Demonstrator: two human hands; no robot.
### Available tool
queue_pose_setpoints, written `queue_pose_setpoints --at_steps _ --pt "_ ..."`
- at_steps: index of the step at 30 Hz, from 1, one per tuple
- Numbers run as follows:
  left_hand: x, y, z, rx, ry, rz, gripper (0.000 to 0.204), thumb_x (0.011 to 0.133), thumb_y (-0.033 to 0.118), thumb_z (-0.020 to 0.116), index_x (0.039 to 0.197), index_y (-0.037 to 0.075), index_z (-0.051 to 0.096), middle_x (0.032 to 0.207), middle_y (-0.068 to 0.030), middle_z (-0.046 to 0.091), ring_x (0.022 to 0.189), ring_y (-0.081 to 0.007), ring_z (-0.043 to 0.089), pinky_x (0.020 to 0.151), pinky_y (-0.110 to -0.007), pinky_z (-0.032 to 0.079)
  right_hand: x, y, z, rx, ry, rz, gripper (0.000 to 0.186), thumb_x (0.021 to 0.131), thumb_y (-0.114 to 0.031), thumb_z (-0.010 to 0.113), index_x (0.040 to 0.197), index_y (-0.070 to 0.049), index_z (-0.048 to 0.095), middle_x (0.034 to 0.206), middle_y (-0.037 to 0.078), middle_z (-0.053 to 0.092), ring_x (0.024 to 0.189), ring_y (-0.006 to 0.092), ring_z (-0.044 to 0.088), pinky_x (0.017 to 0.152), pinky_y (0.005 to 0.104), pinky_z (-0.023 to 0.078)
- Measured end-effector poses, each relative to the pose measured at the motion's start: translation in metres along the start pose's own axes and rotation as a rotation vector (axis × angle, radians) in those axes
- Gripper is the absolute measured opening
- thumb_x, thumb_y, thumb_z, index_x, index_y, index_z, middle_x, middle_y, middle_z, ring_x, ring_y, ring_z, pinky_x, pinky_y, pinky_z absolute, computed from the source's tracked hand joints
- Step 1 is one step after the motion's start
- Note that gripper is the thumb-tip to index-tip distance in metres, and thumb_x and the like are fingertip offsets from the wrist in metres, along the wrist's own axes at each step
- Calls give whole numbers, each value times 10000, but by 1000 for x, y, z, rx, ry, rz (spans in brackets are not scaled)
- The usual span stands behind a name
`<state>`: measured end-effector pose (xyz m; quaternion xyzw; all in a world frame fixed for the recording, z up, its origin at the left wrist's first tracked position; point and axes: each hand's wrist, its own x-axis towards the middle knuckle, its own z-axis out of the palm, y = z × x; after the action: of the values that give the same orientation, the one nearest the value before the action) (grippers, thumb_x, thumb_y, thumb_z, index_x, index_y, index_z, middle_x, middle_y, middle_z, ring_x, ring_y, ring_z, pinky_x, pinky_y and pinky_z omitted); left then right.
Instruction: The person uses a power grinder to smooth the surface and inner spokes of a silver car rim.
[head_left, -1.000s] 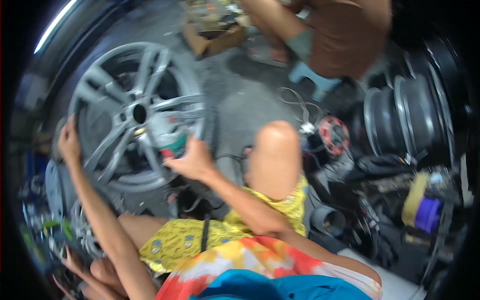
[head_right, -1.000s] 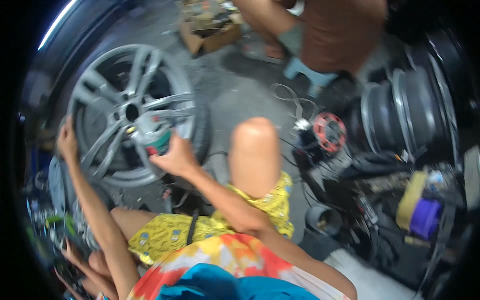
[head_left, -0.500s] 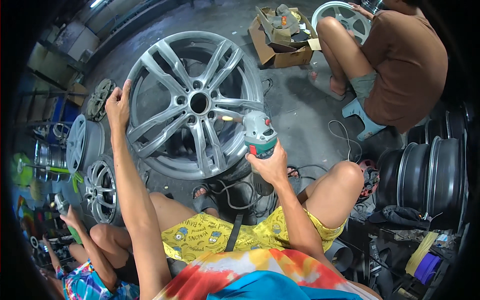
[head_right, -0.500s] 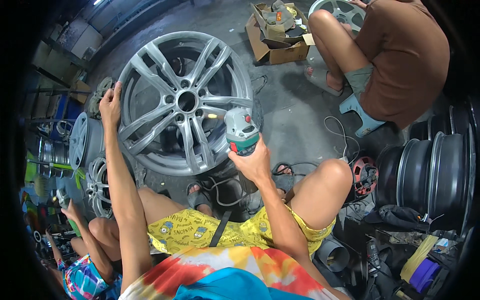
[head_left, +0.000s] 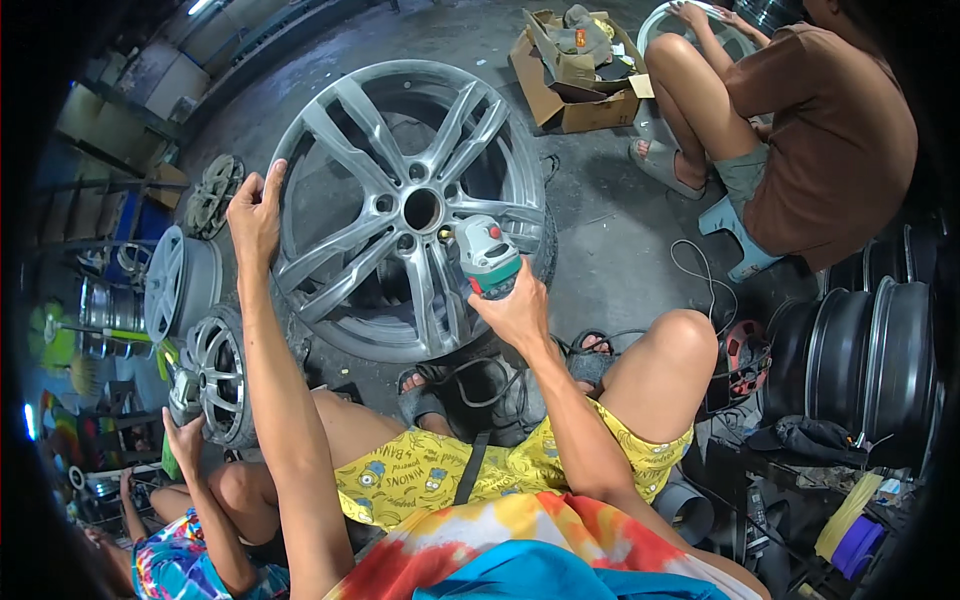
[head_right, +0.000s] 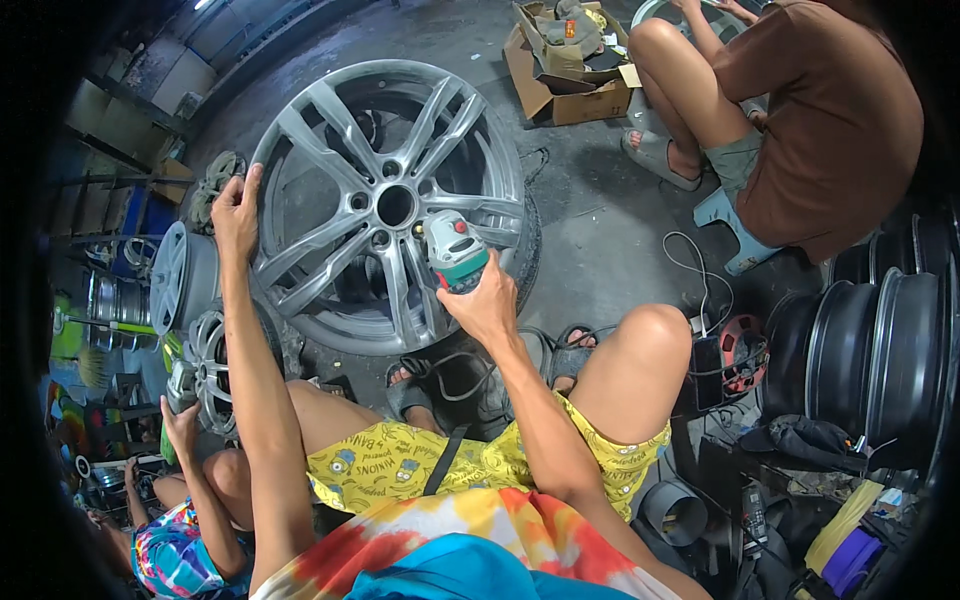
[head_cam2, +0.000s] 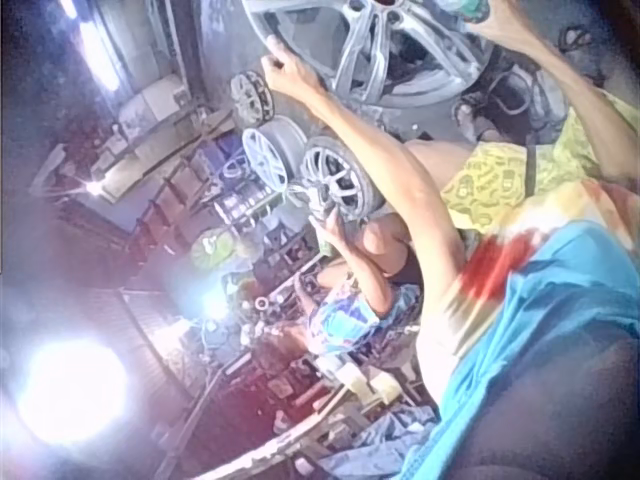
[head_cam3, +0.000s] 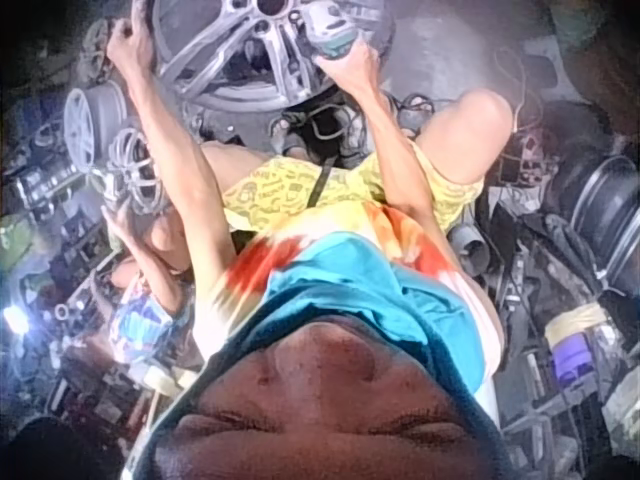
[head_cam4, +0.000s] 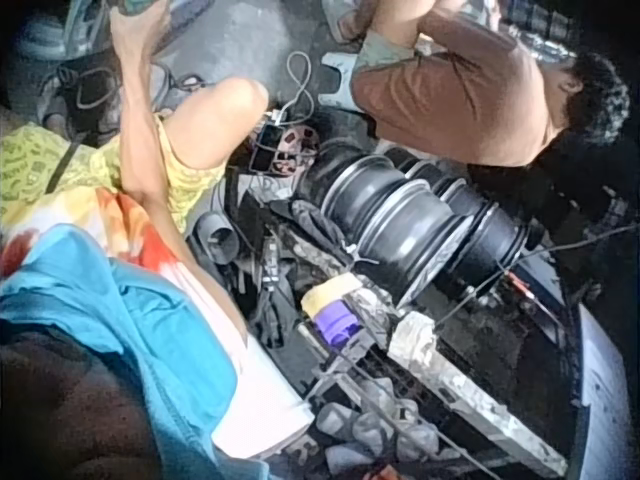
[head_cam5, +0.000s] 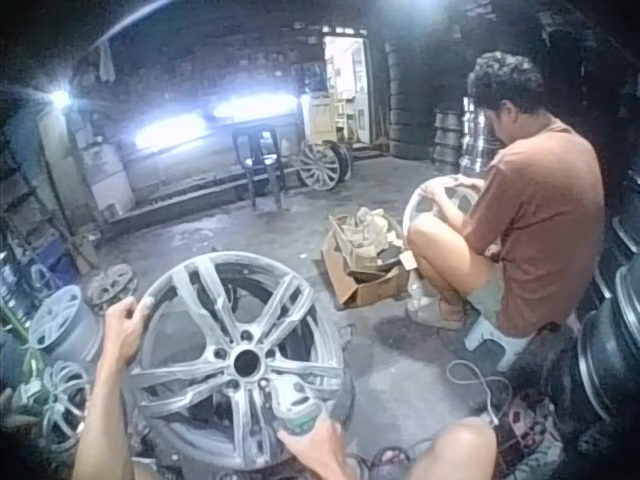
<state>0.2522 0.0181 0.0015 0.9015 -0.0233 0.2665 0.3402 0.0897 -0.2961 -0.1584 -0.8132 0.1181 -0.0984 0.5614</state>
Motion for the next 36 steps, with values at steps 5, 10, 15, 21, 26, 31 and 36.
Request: queue_pose_setpoints --at_steps 5,10,15,21,26,31,36 --pt "1 -6 2 -13 7 -10 655 979 470 729 683 2 378 673 13 280 658 -112 284 570 -319 262 -2 -1 -2 -3 15 35 680 667 -255 859 1202 47 568 1006 275 738 957 451 724 864 489 571" --pt "7 -20 1 -21 21 -31 652 981 472 727 676 10 381 669 19 281 654 -111 281 571 -319 262 -9 0 -19 56 14 52 717 664 -279 878 1243 24 582 1068 235 747 1005 392 737 903 453 568" --pt "6 -16 4 -10 27 -9 635 992 464 715 677 24 384 675 22 280 660 -102 282 574 -311 262 -14 5 -16 84 37 37 676 668 -272 859 1203 29 577 1028 252 742 986 436 725 882 479 566" --pt "5 -15 2 10 17 4 562 1013 424 704 687 56 431 692 57 314 666 -68 285 573 -279 236 -16 10 -16 110 32 62 670 672 -266 858 1199 36 576 1039 255 738 997 438 722 886 476 565" --pt "6 -18 3 -15 20 1 620 995 455 714 674 45 378 686 31 275 663 -95 270 576 -305 243 -13 12 -19 147 50 31 664 670 -265 858 1191 35 578 1036 253 739 997 434 724 888 473 567" --pt "6 -21 4 -37 18 -5 623 993 460 715 671 51 374 686 34 277 663 -94 271 576 -303 240 -13 8 -21 118 32 30 649 671 -261 854 1179 36 582 1033 259 737 1001 431 726 886 472 566" --pt "7 -17 4 -16 22 6 623 992 466 716 672 51 379 684 35 286 662 -93 278 575 -302 244 -14 10 -20 119 32 43 653 671 -267 855 1182 33 581 1035 261 738 1007 437 724 887 473 567"
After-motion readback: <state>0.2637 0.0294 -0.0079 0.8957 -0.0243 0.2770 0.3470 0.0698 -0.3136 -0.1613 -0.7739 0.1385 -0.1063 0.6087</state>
